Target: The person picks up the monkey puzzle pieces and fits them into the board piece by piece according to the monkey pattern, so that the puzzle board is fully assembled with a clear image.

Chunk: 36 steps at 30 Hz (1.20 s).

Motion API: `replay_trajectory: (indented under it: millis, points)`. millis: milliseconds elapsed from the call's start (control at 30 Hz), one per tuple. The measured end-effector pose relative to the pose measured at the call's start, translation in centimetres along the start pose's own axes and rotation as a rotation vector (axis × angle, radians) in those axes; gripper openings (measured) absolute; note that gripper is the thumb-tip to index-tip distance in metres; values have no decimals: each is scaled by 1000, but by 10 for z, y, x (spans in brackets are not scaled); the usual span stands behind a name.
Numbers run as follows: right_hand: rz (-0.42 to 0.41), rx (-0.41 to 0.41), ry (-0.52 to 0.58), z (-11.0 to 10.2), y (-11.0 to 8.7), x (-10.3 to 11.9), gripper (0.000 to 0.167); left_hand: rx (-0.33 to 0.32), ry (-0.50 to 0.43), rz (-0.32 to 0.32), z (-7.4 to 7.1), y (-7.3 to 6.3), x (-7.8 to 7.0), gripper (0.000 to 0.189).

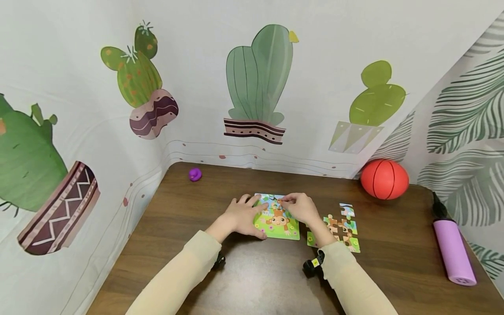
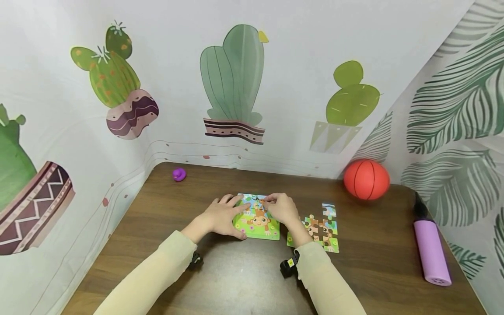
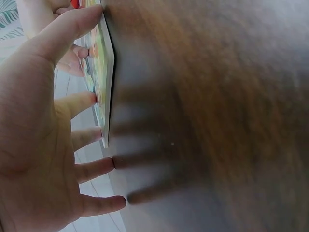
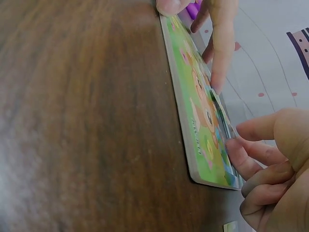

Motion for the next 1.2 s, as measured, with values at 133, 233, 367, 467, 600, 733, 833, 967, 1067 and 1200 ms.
replay_trajectory:
  millis: [133,233,367,467,600,733,833,967,1067,1200]
  points:
    - [-4,10,1,0,0,-1,22,2,8,8,1,1,0,107]
    - [-5,6,6,-4,-1,-4,24,-1,25,29,-1,2,-4,108]
    - [-19,-22,-11,-16,-4,-7,28,-14,37,70,-6,2,-11,110]
    - [-35,-38,-35,-26,-8,-8,29,-23,41,75,-8,3,-15,109]
    - [-32,-58,-65,-42,-15,-13,29,-17,38,58,-7,4,-16,104]
    - [-18,-94,-101,-60,-22,-22,29,-7,31,55,-6,4,-18,100]
    - [-26,-135,-137,-76,-27,-28,29,-8,35,58,-6,4,-20,97]
    - [-24,-175,-161,-97,-33,-37,31,-14,33,62,-6,4,-22,94]
    - [-9,-195,-173,-109,-40,-47,33,-17,28,58,-7,4,-23,92]
    - [27,-225,-193,-124,-48,-62,35,-13,24,51,-6,5,-24,93]
Point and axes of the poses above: each hand's wrist, its own y-axis towards the middle knuckle, its own z-axis out of the palm, x = y × z, the point moved 8 cm from there along y, towards the middle knuckle, and after that the axes turned 6 degrees about y, right-handed, at the moved point
